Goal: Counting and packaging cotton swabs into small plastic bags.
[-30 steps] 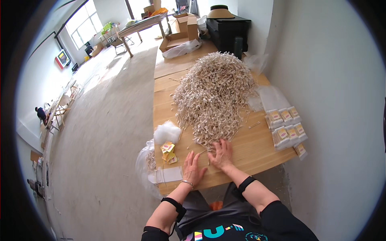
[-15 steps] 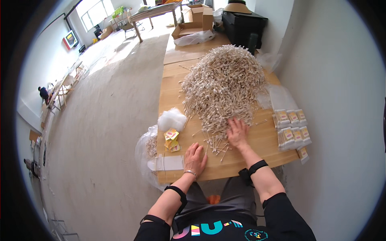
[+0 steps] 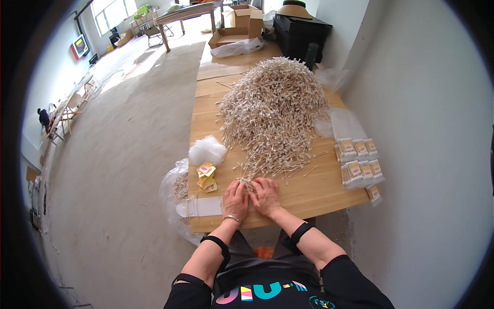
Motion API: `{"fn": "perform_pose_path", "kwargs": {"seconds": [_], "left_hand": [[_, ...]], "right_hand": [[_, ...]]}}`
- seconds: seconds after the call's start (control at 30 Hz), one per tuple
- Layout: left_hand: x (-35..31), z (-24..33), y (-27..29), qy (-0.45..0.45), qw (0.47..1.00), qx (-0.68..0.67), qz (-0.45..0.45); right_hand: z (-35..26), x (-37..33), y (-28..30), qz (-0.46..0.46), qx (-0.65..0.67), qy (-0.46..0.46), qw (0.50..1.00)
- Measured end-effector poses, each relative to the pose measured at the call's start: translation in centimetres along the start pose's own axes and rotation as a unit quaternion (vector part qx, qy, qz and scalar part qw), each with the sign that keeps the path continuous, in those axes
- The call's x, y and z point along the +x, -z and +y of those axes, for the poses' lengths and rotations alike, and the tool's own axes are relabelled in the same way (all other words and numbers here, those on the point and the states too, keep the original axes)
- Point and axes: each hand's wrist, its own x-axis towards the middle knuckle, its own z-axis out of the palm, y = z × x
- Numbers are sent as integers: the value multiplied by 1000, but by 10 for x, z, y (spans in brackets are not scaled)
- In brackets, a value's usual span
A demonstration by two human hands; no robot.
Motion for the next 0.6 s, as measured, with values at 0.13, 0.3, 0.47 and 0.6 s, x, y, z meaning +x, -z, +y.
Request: {"fn": "perform_pose_path", "kwargs": {"seconds": [0.13, 0.3, 0.47, 0.6], "left_hand": [[0, 0, -3, -19, 999, -4, 43], [4, 1, -3, -20, 998, -36, 56], [3, -1, 4, 15, 997, -58, 44], [9, 0, 0, 22, 997, -66, 35]], "right_hand": [[12, -7, 3, -4, 7, 88, 996], [62, 0, 17, 58, 47, -39, 996], [22, 7, 39, 77, -18, 53, 995], [41, 3, 25, 73, 5, 33, 997]]}}
